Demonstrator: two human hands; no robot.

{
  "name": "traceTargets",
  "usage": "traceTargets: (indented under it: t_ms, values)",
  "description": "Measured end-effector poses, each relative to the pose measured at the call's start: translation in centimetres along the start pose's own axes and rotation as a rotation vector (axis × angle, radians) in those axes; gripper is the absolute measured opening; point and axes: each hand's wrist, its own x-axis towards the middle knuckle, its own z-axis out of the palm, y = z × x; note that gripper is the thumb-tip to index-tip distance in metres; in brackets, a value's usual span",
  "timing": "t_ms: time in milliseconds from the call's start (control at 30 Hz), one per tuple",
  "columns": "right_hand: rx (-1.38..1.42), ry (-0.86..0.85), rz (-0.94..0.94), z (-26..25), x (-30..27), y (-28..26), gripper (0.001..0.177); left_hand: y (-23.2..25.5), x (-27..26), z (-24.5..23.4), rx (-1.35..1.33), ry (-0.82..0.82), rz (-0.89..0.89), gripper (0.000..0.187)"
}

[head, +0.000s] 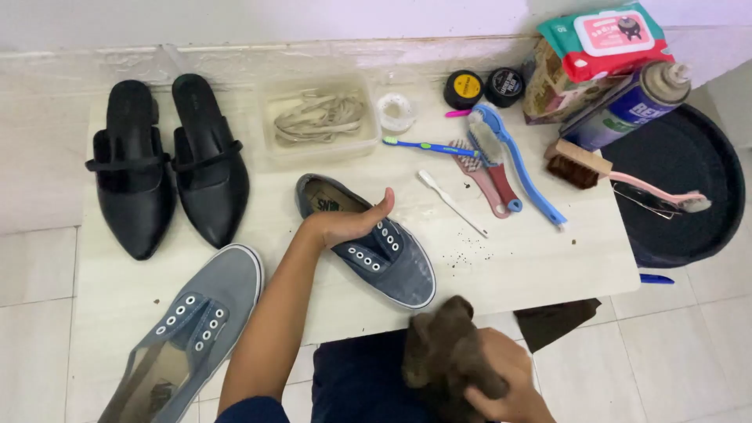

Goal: The person scrubs a gray canvas sneaker using a cloth and multiple toothbrushes. They wipe the upper and sides, then scrub the toe box, eyelets, and heel area with different brushes, rotating the shoe to access different surfaces.

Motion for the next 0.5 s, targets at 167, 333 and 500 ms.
traceTargets:
  t_ms: [167,333,500]
  values:
    - [0.151,0.244,0.08,0.1,4.8,-1.2,0.019,-1.3,0.6,-0.3,0.024,-0.052,0.138,0.123]
    - [-0.101,0.052,0.032,4.4,9.0,0.2,0.076,0.3,-0.4,0.0,-0.014,-0.049,0.015,0.123]
    - [-0.55,-0.074,-0.113,6.5,8.6,0.7,0.083,-0.3,0.7,-0.4,0.06,-0.227,0.092,0.119]
